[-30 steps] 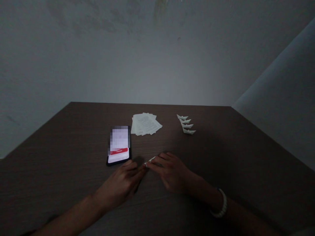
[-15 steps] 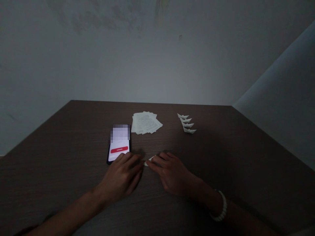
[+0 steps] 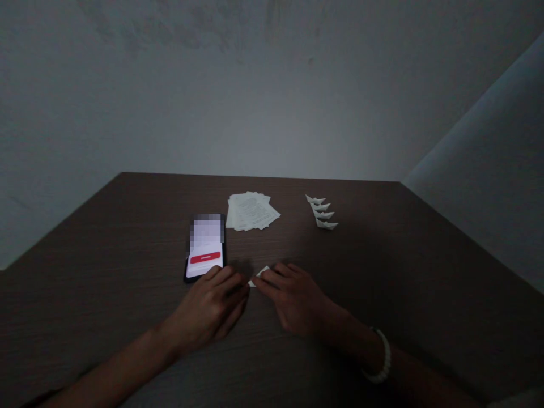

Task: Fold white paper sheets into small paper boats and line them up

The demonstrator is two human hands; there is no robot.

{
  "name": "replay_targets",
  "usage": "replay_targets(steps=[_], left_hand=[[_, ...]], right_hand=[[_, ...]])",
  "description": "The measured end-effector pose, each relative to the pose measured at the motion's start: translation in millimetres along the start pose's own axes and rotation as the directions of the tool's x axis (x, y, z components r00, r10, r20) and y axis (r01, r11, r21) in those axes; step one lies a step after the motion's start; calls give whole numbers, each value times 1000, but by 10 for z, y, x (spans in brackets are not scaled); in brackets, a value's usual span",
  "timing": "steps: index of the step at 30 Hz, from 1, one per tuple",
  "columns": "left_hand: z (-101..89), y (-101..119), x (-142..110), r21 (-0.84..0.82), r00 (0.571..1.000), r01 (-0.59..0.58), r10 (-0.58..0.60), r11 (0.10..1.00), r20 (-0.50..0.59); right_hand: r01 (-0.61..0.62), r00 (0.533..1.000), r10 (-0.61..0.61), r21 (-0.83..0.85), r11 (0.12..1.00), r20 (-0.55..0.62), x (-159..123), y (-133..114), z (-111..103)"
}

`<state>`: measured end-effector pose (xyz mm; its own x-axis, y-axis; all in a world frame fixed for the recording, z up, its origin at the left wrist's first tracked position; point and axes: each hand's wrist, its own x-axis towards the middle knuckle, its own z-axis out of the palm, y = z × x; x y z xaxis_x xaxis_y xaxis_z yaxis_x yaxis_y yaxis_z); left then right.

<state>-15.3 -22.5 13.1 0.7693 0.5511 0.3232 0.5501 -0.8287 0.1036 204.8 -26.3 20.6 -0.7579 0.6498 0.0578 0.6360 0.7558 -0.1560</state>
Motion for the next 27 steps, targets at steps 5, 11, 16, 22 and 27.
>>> replay_targets(steps=[5, 11, 16, 22, 27], left_hand=[[-9, 26, 1, -36, 999, 46, -46, 998, -5], [0, 25, 2, -39, 998, 65, -65, 997, 4], [22, 15, -12, -33, 998, 60, -60, 998, 8], [65, 7, -38, -68, 999, 21, -24, 997, -44], [79, -14, -24, -112, 994, 26, -38, 993, -107]], right_hand=[[-2, 1000, 3, -49, 999, 13, -12, -1, 9], [-29, 1000, 29, -38, 999, -6, -16, -15, 46], [-44, 999, 44, -16, 999, -14, -12, -26, 38], [-43, 996, 49, 78, 996, -79, -41, 56, 56], [-62, 978, 96, 184, 981, -183, -63, 138, 108]])
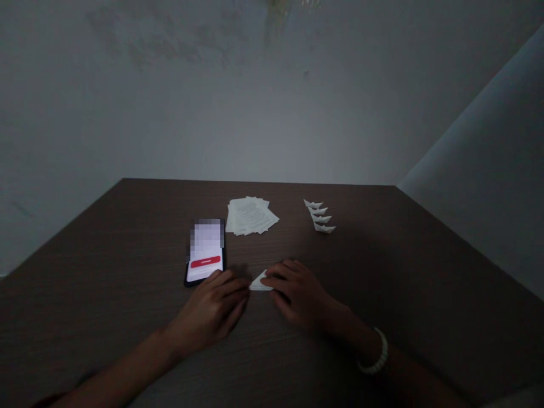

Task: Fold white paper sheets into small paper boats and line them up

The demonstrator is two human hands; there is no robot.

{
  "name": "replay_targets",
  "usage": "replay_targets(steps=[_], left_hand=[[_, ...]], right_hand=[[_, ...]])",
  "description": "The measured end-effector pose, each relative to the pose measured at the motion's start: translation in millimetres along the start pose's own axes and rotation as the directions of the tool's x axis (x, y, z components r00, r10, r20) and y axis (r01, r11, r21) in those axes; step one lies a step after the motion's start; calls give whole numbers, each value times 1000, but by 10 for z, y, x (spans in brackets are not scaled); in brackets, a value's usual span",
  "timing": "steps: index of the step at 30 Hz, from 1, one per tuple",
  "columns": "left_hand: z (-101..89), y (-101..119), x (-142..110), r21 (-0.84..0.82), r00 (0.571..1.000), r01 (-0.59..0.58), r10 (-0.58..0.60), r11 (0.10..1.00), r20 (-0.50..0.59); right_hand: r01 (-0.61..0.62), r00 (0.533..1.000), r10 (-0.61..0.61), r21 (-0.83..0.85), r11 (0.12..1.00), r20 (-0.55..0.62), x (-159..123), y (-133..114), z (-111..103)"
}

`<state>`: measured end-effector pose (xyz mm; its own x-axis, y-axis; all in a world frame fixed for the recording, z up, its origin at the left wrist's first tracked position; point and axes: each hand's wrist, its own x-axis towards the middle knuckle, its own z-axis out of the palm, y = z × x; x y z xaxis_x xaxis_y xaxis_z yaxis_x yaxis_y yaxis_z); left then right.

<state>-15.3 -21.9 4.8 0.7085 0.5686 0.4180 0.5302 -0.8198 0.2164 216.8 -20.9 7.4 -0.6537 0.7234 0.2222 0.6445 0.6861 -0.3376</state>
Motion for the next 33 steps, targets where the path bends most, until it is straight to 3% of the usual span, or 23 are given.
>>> replay_targets(steps=[8, 15, 25, 33], left_hand=[[47, 4, 1, 49, 998, -63, 63, 997, -15], [36, 47, 12, 126, 975, -211, 200, 969, 95], [82, -16, 174, -147, 989, -54, 73, 988, 128], [116, 22, 165, -235, 986, 30, 9, 972, 164]], right_hand=[[59, 998, -56, 97, 994, -30, -76, 201, -119], [-90, 992, 91, 23, 996, -91, -81, 301, -88], [-104, 982, 115, 74, 992, -149, -33, 269, 24], [-89, 972, 115, 128, 988, -205, 29, 275, 87]])
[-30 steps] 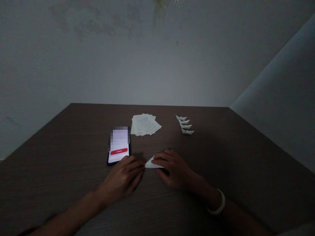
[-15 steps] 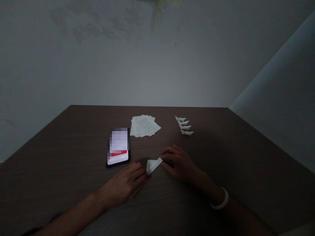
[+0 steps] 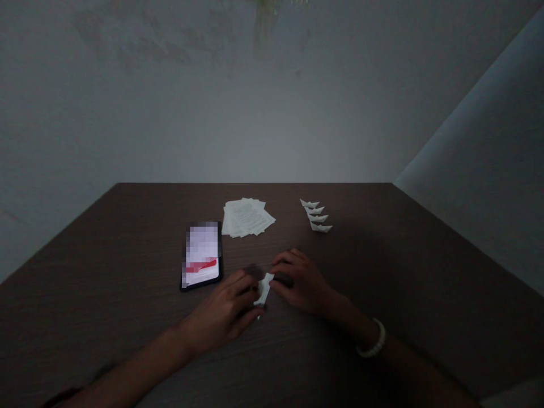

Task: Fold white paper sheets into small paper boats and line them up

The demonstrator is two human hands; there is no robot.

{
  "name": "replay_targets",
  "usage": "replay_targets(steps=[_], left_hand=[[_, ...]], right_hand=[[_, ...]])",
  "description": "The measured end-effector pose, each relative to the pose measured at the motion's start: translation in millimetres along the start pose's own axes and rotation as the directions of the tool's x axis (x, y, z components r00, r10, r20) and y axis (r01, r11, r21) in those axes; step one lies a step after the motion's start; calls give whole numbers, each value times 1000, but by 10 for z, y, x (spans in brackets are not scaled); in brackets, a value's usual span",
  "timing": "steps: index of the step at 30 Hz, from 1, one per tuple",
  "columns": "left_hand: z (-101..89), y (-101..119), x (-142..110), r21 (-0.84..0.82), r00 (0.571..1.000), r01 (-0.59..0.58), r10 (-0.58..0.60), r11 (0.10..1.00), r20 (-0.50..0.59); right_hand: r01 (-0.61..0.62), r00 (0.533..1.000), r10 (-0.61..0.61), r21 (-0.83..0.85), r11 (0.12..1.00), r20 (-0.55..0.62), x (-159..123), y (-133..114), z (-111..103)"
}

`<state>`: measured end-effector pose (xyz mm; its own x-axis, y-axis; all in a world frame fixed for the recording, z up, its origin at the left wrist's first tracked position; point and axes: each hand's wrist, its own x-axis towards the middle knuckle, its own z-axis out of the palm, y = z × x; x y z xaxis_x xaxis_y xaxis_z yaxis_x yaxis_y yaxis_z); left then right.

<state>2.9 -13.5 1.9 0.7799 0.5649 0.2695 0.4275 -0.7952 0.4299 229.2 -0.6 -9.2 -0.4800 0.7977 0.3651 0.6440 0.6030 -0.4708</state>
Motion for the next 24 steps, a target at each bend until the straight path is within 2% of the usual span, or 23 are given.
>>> replay_targets(steps=[6, 13, 18, 24], left_hand=[[35, -9, 2, -18, 999, 29, -30, 999, -31], [9, 8, 20, -45, 999, -8, 6, 999, -48], [3, 37, 18, -15, 999, 5, -5, 1000, -46], [30, 33, 11, -1, 998, 23, -23, 1000, -51]], right_hand=[[4, 1000, -4, 40, 999, -1, 59, -1, 19], [30, 999, -31, 26, 999, 29, 91, 46, 44], [132, 989, -131, 0, 991, 74, 84, 83, 31], [295, 950, -279, -113, 949, 139, 72, 156, 23]])
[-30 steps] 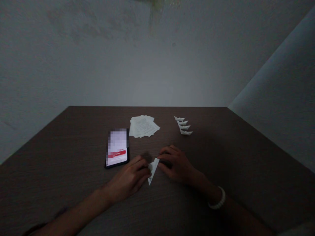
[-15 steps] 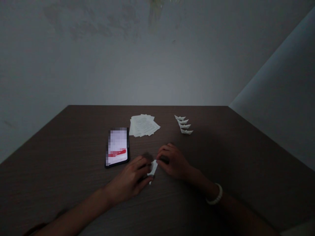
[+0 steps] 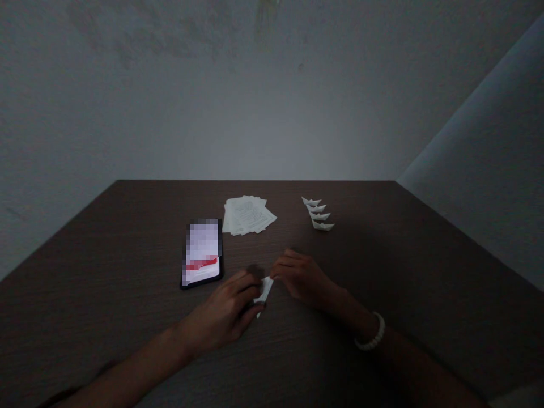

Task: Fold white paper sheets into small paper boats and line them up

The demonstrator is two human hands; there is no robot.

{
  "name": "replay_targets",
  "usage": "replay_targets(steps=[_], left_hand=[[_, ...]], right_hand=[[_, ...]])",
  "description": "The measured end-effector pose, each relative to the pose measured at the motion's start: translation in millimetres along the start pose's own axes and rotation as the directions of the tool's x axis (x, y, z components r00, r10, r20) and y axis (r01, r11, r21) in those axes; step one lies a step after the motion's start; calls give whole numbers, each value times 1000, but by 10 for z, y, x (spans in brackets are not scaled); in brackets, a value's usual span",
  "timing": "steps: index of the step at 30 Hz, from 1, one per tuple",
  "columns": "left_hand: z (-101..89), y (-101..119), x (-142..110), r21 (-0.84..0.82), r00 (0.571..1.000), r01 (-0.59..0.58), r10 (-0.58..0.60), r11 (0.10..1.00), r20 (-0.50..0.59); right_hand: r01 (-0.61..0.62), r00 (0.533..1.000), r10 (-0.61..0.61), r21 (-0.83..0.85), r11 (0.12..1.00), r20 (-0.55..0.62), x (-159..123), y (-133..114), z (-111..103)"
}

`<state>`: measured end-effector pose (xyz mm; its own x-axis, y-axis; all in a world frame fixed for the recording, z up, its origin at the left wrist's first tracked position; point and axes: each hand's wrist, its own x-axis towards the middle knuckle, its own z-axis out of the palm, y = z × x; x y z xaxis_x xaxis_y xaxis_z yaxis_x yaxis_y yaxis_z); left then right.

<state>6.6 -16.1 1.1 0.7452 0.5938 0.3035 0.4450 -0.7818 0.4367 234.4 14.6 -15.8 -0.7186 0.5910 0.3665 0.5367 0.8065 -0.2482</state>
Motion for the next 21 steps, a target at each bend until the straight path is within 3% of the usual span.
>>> replay_targets(steps=[11, 16, 21], left_hand=[[2, 4, 0, 4, 998, 30, -31, 1000, 47], [-7, 14, 0, 7, 998, 36, -36, 999, 48], [-9, 13, -1, 36, 999, 17, -19, 999, 35]], right_hand=[[-55, 998, 55, -30, 998, 20, -2, -29, -38], [-5, 1000, 5, -64, 998, 5, -23, -7, -22], [53, 996, -42, -137, 989, 80, -11, -31, -90]])
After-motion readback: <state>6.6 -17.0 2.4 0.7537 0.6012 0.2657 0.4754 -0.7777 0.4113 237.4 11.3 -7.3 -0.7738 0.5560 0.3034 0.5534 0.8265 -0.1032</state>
